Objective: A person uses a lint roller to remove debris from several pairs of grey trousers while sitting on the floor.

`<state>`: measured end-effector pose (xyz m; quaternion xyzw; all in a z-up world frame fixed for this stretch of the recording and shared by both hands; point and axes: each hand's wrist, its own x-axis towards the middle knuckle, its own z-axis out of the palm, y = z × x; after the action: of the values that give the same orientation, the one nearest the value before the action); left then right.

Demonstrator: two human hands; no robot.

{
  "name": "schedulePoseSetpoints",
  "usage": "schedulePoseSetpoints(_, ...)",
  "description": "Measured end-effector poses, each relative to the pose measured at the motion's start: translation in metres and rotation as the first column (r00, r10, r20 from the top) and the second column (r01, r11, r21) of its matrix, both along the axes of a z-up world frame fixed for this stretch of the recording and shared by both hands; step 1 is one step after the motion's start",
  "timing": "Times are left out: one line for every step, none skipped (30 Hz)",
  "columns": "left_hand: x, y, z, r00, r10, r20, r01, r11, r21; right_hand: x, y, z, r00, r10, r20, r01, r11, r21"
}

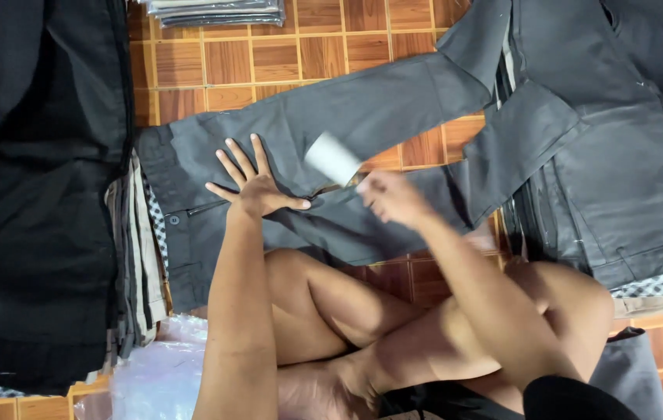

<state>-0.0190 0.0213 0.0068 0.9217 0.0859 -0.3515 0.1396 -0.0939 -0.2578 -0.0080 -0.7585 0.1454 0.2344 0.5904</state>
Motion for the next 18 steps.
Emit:
schedulePoseSetpoints(0.000,0.000,0.002,1.000,-0.001,0.002,0.001,1.000,0.001,0.000,0.006,-0.013,1.000,-0.001,0.002,0.001,1.000,0.001)
schedulePoseSetpoints(-0.001,-0.001,0.003,1.000,0.002,0.004,-0.002,1.000,-0.011,-0.001,0.011,-0.027,0.999,0.022,0.026,-0.022,0.999,-0.027)
schedulePoseSetpoints(-0.002,-0.001,0.004,1.000,0.004,0.005,-0.004,1.000,-0.023,-0.002,0.018,-0.041,0.998,0.046,0.049,-0.043,0.997,-0.056)
schedulePoseSetpoints(-0.003,0.000,0.003,1.000,0.006,0.000,-0.006,1.000,-0.020,0.002,0.009,-0.039,0.998,0.048,0.045,-0.045,0.998,-0.054)
schedulePoseSetpoints(-0.005,0.001,0.002,1.000,0.005,0.001,-0.005,1.000,-0.025,0.007,0.002,-0.037,0.993,-0.106,0.061,0.108,0.993,-0.041)
schedulePoseSetpoints(-0.004,0.001,0.002,1.000,-0.002,0.007,0.002,1.000,-0.031,0.013,-0.008,-0.035,0.962,-0.262,0.078,0.265,0.964,-0.026)
schedulePoseSetpoints(-0.003,0.001,0.002,1.000,-0.005,0.007,0.005,1.000,-0.030,0.017,-0.028,-0.039,0.961,-0.265,0.078,0.268,0.963,-0.024)
schedulePoseSetpoints(-0.003,0.001,0.001,1.000,-0.005,0.009,0.005,1.000,-0.024,0.021,-0.048,-0.043,0.890,-0.440,0.119,0.446,0.895,-0.026)
schedulePoseSetpoints(-0.003,0.001,0.001,1.000,-0.005,0.011,0.005,1.000,-0.017,0.025,-0.069,-0.047,0.786,-0.598,0.160,0.608,0.794,-0.019)
schedulePoseSetpoints(-0.002,0.000,0.002,1.000,-0.013,0.015,0.013,1.000,-0.019,0.022,-0.081,-0.046,0.780,-0.604,0.163,0.614,0.789,-0.018)
schedulePoseSetpoints(-0.001,-0.001,0.003,1.000,-0.006,0.016,0.006,1.000,-0.018,0.018,-0.092,-0.046,0.748,-0.614,0.252,0.646,0.760,-0.065)
schedulePoseSetpoints(-0.002,-0.001,0.003,1.000,0.003,0.013,-0.003,1.000,-0.021,0.014,-0.105,-0.045,0.715,-0.612,0.338,0.676,0.728,-0.112)
schedulePoseSetpoints(-0.002,-0.002,0.004,1.000,-0.002,0.013,0.002,1.000,-0.025,0.009,-0.098,-0.043,0.712,-0.615,0.341,0.680,0.724,-0.115)
schedulePoseSetpoints(-0.003,-0.002,0.004,1.000,0.005,0.020,-0.004,1.000,-0.022,0.008,-0.091,-0.041,0.744,-0.443,0.501,0.616,0.744,-0.257)
schedulePoseSetpoints(-0.004,-0.003,0.004,1.000,0.011,0.027,-0.011,1.000,-0.018,0.006,-0.084,-0.039,0.750,-0.235,0.618,0.559,0.725,-0.402)
schedulePoseSetpoints(-0.004,-0.002,0.005,1.000,0.011,0.021,-0.010,1.000,-0.017,0.002,-0.057,-0.017,0.754,-0.236,0.613,0.557,0.725,-0.405)
schedulePoseSetpoints(-0.004,-0.002,0.005,1.000,0.014,0.018,-0.013,1.000,-0.016,-0.002,-0.030,0.006,0.821,-0.181,0.541,0.446,0.796,-0.410)
schedulePoseSetpoints(-0.003,-0.004,0.006,1.000,0.015,0.020,-0.015,1.000,-0.014,-0.003,-0.005,0.030,0.874,-0.119,0.471,0.331,0.854,-0.400)
